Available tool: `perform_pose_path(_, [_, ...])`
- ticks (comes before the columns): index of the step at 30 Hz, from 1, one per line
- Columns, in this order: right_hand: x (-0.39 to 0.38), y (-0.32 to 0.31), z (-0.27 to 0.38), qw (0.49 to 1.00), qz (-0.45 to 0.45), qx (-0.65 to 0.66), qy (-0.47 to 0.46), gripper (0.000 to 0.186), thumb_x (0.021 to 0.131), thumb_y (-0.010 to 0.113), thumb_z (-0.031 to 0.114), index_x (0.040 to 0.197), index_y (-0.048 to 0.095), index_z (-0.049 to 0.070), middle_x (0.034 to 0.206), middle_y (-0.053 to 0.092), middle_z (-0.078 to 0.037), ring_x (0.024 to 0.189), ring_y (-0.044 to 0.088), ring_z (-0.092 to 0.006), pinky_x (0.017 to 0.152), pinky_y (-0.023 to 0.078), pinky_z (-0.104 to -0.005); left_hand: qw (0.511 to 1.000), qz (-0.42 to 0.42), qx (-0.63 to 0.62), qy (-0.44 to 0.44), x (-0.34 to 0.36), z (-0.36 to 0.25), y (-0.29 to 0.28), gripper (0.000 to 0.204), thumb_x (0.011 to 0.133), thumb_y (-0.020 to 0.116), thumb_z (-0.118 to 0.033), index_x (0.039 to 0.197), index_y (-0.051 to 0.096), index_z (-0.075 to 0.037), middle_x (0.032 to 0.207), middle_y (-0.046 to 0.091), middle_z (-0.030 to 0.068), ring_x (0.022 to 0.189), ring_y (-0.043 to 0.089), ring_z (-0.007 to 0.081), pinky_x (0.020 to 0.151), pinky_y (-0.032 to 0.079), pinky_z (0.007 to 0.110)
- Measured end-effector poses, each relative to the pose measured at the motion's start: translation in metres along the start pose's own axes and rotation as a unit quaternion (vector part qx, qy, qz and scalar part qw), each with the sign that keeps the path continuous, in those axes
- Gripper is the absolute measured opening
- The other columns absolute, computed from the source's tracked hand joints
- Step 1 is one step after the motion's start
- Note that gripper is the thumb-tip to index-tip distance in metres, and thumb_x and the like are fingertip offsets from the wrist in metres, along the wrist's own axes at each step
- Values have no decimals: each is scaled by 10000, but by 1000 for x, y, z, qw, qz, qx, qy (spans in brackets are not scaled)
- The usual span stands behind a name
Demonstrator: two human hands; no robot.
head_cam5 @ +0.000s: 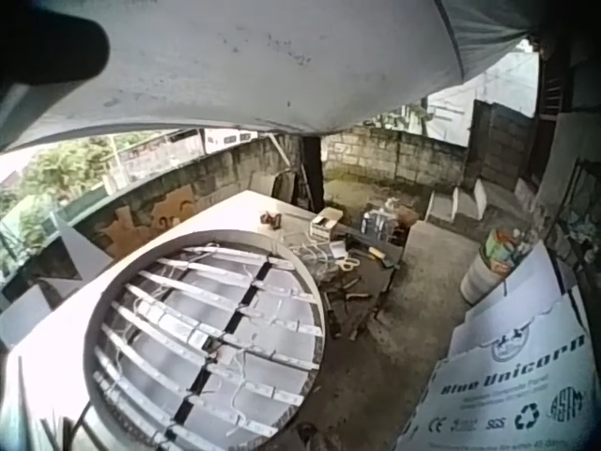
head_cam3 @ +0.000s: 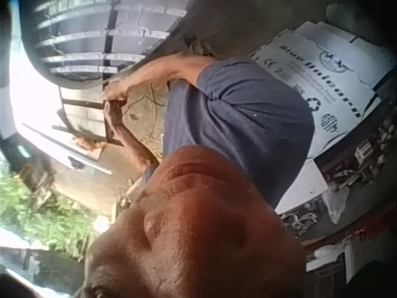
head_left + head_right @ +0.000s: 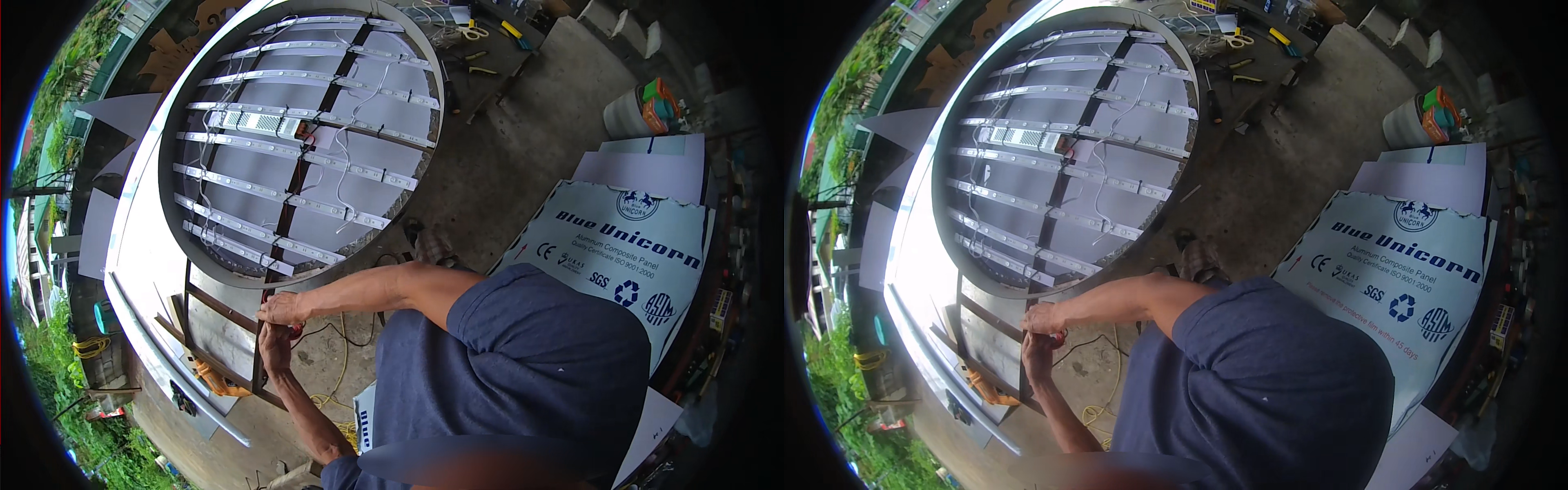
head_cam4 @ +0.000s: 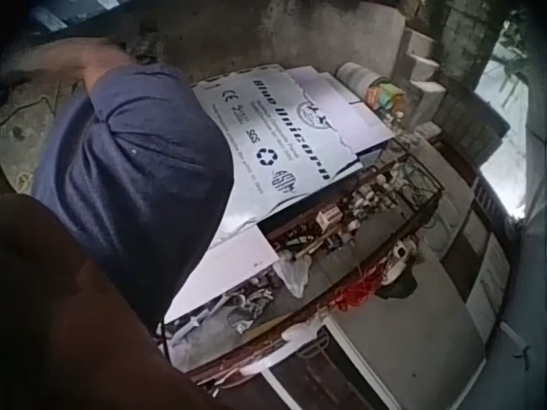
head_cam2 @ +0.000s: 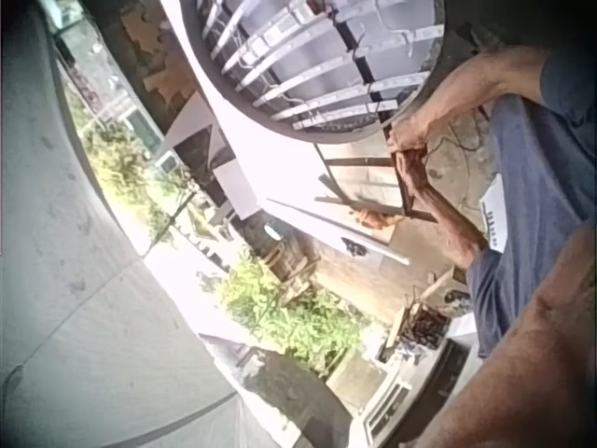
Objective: Connecting and managing electrical wires for LED strips inside a large circular sign frame.
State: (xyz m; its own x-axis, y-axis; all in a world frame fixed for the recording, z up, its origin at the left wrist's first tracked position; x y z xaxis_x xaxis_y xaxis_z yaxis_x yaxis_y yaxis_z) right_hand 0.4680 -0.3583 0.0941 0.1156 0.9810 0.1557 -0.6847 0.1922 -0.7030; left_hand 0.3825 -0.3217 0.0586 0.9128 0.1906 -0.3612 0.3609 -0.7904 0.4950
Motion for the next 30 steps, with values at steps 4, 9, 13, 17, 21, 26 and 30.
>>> perform_pose_path(4, [-52,-60,46,990,-103,-64,-73,375,862,643,88,1217,560,-2,1249,575,-177,899,710,-337,727,613,-418,989,-130,71,9,-10,-9,6,223,1064,560,-242,1129,604,-34,849,487,-38,721,432,90,692,383,266])
perform_pose_path(9, [-140,-182,75,961,-185,90,-187,366,860,711,61,1198,585,-3,1098,603,-127,796,709,-276,629,620,-351,974,-173,142,24,-17,-23,23,246,1071,545,-264,1119,591,-28,833,475,-42,664,422,59,595,369,241])
perform_pose_path(13, [-232,-297,0,918,-352,162,-88,183,938,675,155,1072,645,33,984,646,-100,717,691,-278,619,561,-386,940,-218,259,36,-13,-13,13,249,1072,544,-297,1086,579,-52,751,414,-66,642,389,40,552,338,244])
perform_pose_path(17, [-361,-379,-107,860,-457,162,159,141,986,649,180,991,636,40,918,634,-98,724,658,-240,632,525,-357,922,-268,280,17,-4,4,12,297,1079,513,-328,1166,601,-58,815,535,-35,679,482,70,569,413,259])
perform_pose_path(21, [-519,-433,-128,771,-566,-4,292,89,986,657,116,1008,650,30,825,624,-62,659,572,-131,591,446,-313,876,-381,296,7,33,17,45,409,1066,495,-404,1274,597,-67,962,657,42,770,602,143,663,522,294])
perform_pose_path(26, [-695,-412,-32,622,-612,-146,467,95,970,660,97,1025,677,21,860,653,-90,693,609,-202,631,475,-344,871,-156,460,77,211,29,184,396,1064,495,-399,1263,598,-72,954,655,41,762,601,143,654,521,296])
perform_pose_path(30, [-787,-362,118,469,-642,-239,558,111,960,666,61,1053,686,2,889,686,-82,717,638,-143,648,500,-292,859,9,500,109,289,65,298,386,1064,495,-396,1254,598,-75,949,654,39,756,601,144,647,520,298])
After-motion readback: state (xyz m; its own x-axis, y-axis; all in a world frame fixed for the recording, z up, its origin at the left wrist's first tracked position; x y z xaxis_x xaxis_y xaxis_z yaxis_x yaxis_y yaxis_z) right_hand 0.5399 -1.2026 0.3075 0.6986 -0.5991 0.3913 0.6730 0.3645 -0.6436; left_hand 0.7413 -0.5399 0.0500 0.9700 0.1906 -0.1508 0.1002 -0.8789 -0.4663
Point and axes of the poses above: each hand's wrist, its own x-axis towards the middle knuckle, its own y-axis out of the palm, z = x × y, the point moved 9 cm from there along x, towards the middle knuckle
